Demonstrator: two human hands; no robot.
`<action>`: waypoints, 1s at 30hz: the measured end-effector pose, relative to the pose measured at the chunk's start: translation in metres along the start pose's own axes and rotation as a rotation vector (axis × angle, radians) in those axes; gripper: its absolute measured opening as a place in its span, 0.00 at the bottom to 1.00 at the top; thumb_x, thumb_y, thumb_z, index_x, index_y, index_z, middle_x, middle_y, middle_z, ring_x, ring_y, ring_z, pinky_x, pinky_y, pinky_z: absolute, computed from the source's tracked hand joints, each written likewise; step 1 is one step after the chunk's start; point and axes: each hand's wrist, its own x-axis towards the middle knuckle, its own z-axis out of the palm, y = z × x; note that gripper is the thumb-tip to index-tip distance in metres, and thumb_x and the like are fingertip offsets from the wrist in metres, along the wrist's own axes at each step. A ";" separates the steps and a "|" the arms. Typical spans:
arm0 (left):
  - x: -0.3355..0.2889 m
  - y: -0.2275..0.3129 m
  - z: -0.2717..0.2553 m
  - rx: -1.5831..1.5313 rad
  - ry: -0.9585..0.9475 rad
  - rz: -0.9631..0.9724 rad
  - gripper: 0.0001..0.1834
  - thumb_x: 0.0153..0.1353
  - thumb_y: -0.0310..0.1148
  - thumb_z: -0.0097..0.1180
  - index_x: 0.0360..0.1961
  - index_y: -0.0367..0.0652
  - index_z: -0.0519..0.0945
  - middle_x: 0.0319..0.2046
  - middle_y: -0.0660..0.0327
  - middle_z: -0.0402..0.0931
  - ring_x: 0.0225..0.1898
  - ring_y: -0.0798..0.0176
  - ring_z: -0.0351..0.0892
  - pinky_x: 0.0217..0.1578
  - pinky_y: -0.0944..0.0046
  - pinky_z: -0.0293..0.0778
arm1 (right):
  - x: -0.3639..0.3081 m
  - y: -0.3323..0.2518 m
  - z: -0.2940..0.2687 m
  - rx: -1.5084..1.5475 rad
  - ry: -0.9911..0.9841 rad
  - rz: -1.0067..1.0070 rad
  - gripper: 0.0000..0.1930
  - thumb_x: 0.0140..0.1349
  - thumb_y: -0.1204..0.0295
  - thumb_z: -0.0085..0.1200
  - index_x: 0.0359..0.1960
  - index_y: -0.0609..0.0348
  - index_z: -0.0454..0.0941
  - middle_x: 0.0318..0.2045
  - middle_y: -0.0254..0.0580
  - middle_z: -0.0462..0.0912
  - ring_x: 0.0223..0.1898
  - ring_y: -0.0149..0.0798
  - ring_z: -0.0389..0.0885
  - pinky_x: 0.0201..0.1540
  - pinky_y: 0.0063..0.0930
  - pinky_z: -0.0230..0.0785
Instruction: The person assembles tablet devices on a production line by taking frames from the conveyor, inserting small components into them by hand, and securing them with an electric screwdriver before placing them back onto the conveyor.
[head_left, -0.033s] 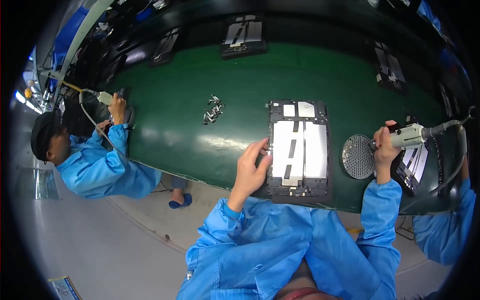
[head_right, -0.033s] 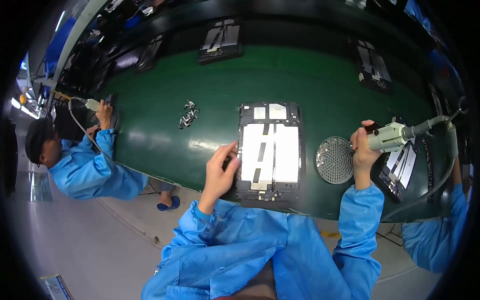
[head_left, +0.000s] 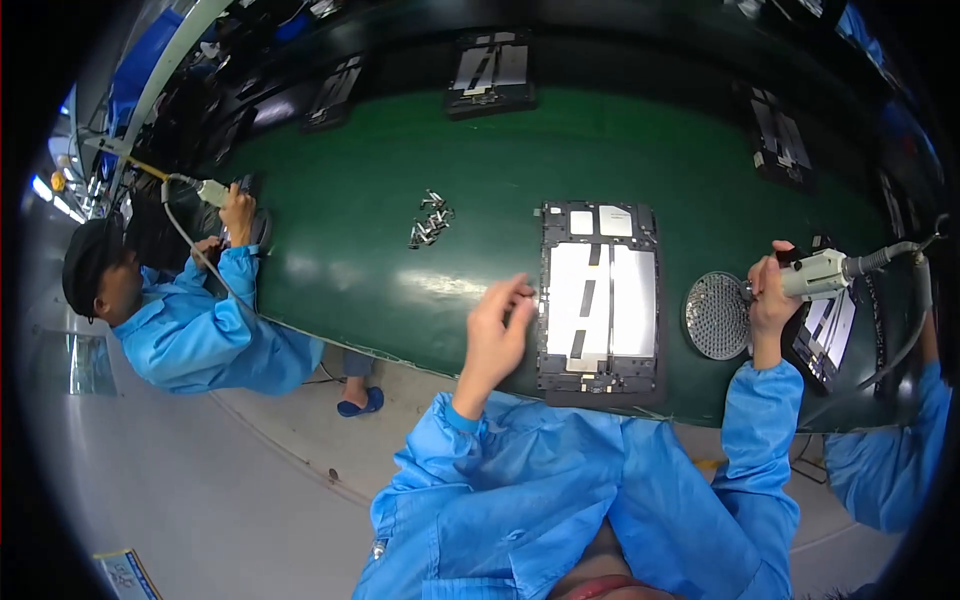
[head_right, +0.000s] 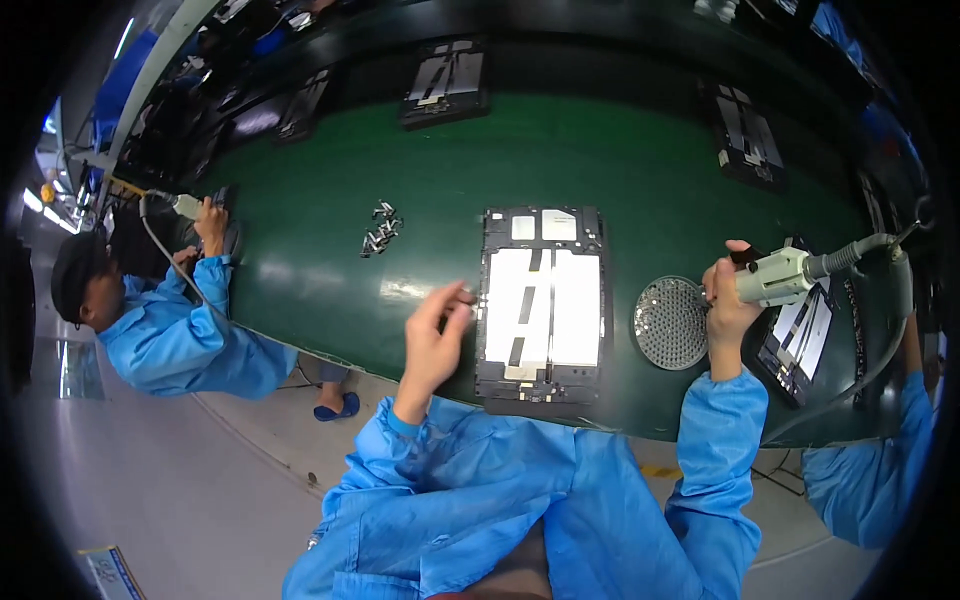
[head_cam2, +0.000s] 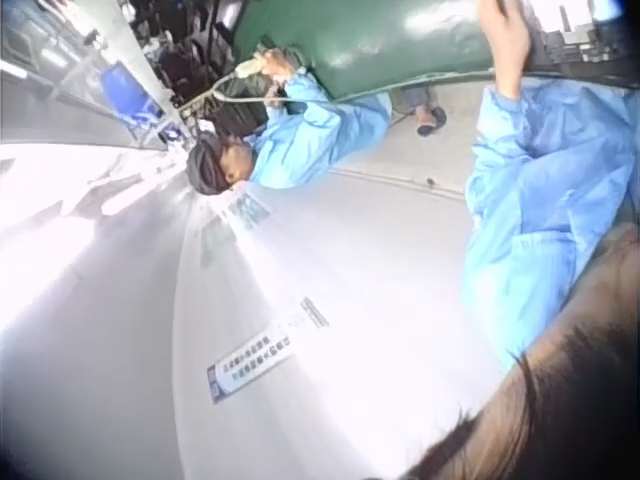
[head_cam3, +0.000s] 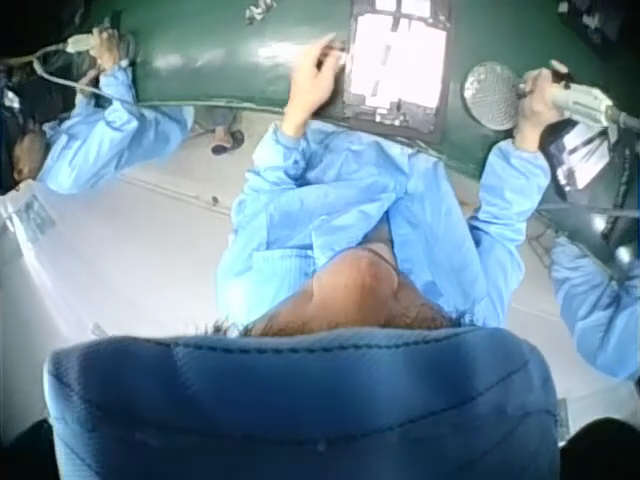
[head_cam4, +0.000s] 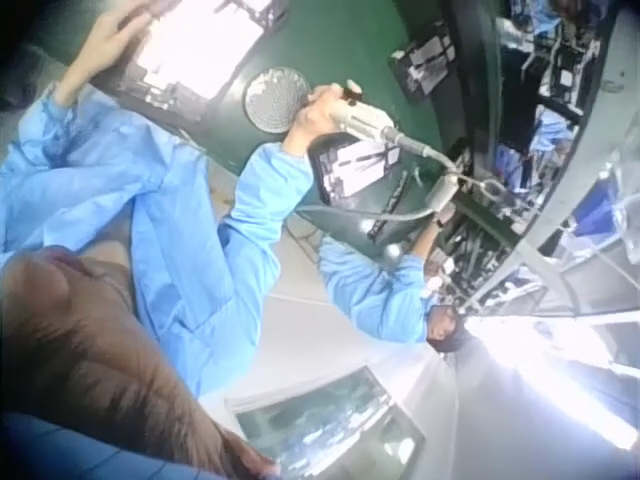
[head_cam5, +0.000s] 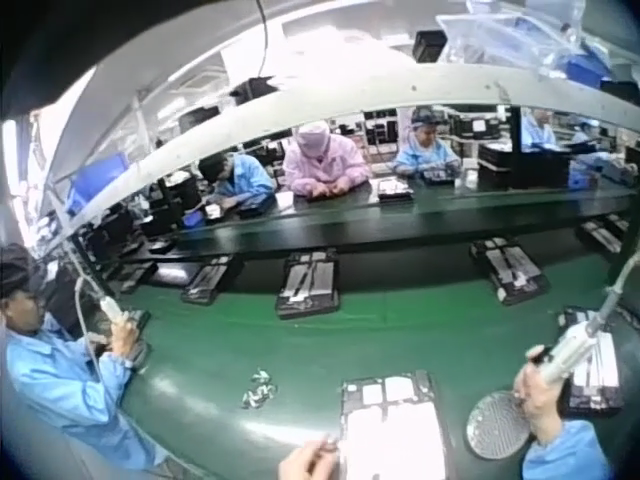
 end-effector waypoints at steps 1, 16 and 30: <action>0.010 0.002 -0.010 0.171 0.054 0.062 0.14 0.52 0.23 0.55 0.42 0.34 0.76 0.34 0.54 0.76 0.33 0.57 0.76 0.37 0.64 0.71 | 0.000 -0.002 0.001 -0.019 0.007 0.011 0.12 0.63 0.76 0.47 0.48 0.64 0.67 0.16 0.29 0.64 0.16 0.24 0.60 0.24 0.20 0.55; 0.142 -0.035 -0.079 0.890 -0.020 0.323 0.03 0.46 0.25 0.61 0.25 0.40 0.82 0.24 0.51 0.77 0.29 0.49 0.76 0.33 0.56 0.71 | 0.015 -0.063 0.040 0.154 0.029 -0.091 0.16 0.61 0.72 0.48 0.49 0.67 0.67 0.15 0.31 0.64 0.14 0.24 0.61 0.23 0.21 0.58; 0.137 0.003 -0.016 -0.291 -0.218 -0.139 0.07 0.57 0.18 0.50 0.36 0.30 0.78 0.25 0.58 0.78 0.26 0.71 0.75 0.30 0.73 0.71 | 0.023 -0.086 0.131 0.510 -0.003 0.083 0.12 0.63 0.74 0.42 0.47 0.64 0.66 0.13 0.28 0.59 0.14 0.24 0.59 0.22 0.23 0.59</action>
